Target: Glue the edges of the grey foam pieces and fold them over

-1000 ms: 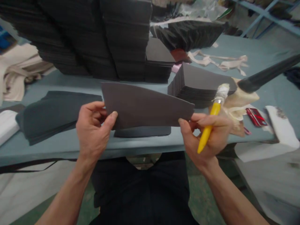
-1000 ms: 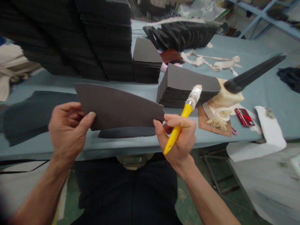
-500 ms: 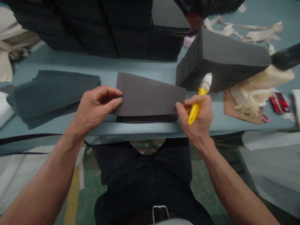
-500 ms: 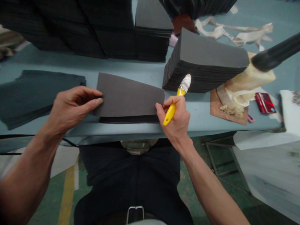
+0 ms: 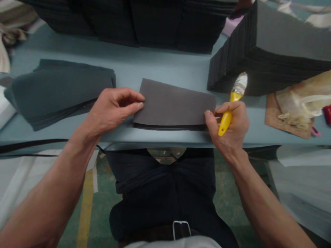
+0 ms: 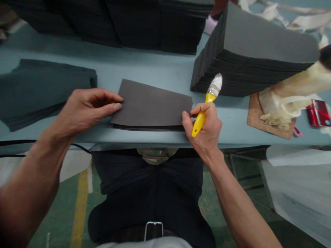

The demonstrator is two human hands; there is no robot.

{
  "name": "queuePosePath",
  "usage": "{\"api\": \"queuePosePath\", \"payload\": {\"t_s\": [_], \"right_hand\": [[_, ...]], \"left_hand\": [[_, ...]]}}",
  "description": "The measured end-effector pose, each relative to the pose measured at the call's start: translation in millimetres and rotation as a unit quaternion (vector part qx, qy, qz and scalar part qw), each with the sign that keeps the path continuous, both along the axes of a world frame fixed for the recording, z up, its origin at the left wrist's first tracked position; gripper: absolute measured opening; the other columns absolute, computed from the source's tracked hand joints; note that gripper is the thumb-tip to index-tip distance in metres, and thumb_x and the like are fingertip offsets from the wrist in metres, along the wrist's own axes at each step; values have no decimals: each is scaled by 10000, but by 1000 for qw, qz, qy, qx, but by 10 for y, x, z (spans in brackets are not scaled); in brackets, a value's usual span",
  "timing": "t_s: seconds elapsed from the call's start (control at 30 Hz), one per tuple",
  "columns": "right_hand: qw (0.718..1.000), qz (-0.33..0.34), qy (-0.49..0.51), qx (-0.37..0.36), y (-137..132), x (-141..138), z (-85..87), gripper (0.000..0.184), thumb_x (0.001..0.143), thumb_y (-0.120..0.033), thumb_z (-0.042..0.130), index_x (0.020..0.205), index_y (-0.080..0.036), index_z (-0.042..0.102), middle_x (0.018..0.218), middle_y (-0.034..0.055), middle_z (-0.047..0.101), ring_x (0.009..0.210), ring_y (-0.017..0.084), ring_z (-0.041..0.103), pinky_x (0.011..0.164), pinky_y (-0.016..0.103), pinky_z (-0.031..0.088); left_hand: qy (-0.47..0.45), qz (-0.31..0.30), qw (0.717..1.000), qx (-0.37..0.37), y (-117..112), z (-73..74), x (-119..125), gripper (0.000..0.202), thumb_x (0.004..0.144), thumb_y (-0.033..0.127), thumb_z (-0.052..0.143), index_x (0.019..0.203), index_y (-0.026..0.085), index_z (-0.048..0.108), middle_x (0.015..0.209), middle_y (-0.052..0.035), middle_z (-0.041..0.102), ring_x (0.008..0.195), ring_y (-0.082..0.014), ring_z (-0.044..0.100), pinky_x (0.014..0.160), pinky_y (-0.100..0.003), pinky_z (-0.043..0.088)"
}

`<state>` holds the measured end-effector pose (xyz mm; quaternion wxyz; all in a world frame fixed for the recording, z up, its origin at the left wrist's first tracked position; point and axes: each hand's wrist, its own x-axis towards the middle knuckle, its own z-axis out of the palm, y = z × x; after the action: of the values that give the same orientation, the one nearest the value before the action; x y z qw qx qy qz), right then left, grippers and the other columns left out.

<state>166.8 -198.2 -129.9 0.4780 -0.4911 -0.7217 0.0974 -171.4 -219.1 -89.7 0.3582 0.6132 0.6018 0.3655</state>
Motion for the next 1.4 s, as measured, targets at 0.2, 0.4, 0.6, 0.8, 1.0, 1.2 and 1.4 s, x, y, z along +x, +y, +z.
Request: {"api": "queuePosePath", "payload": {"t_s": [0.2, 0.4, 0.6, 0.8, 1.0, 1.2, 1.4], "right_hand": [[1000, 2, -19, 5, 10, 40, -62, 260, 938, -372, 816, 964, -286, 572, 848, 2, 664, 618, 159, 614, 577, 328, 546], [1000, 7, -13, -10, 12, 52, -44, 267, 943, -406, 804, 951, -280, 569, 863, 13, 658, 645, 166, 613, 604, 343, 545], [999, -7, -4, -34, 13, 52, -39, 287, 919, -435, 812, 939, -287, 567, 853, 18, 621, 690, 206, 595, 622, 381, 519], [1000, 6, -13, -17, 17, 38, -4, 254, 915, -383, 798, 925, -289, 563, 805, -2, 612, 637, 190, 569, 597, 370, 495], [999, 7, -7, -32, 21, 41, 1, 273, 930, -427, 790, 931, -297, 550, 818, -2, 614, 636, 189, 571, 583, 370, 498], [1000, 13, -6, -17, 40, 61, -19, 291, 930, -458, 803, 922, -295, 562, 800, 9, 613, 622, 191, 565, 568, 381, 502], [1000, 18, -10, -4, 50, 66, -32, 281, 934, -455, 798, 916, -298, 566, 816, 16, 637, 624, 189, 573, 578, 388, 518]], "left_hand": [[5, -48, 999, -11, 54, 3, -32, 272, 876, 453, 800, 1026, 238, 876, 943, -46, 828, 874, -209, 760, 757, -279, 582], [-9, -58, 998, -20, 64, 1, -53, 255, 871, 422, 819, 1035, 236, 876, 969, -54, 844, 865, -193, 768, 808, -293, 615], [9, -64, 997, -35, 75, 33, -47, 277, 862, 452, 824, 1031, 241, 878, 1022, -35, 855, 969, -220, 794, 937, -299, 642], [-5, -59, 997, -53, 129, 37, -53, 256, 847, 442, 831, 993, 237, 874, 989, -41, 850, 978, -243, 798, 912, -319, 668], [-8, -63, 996, -55, 169, 21, -58, 234, 837, 424, 835, 987, 246, 865, 988, -36, 848, 1001, -258, 798, 917, -336, 677], [-6, -65, 996, -53, 115, 28, -60, 223, 835, 408, 819, 988, 253, 867, 988, -29, 847, 993, -244, 794, 916, -321, 668], [0, -70, 996, -55, 72, 36, -56, 302, 829, 522, 852, 983, 261, 854, 988, -35, 846, 985, -251, 794, 901, -327, 671]]}}
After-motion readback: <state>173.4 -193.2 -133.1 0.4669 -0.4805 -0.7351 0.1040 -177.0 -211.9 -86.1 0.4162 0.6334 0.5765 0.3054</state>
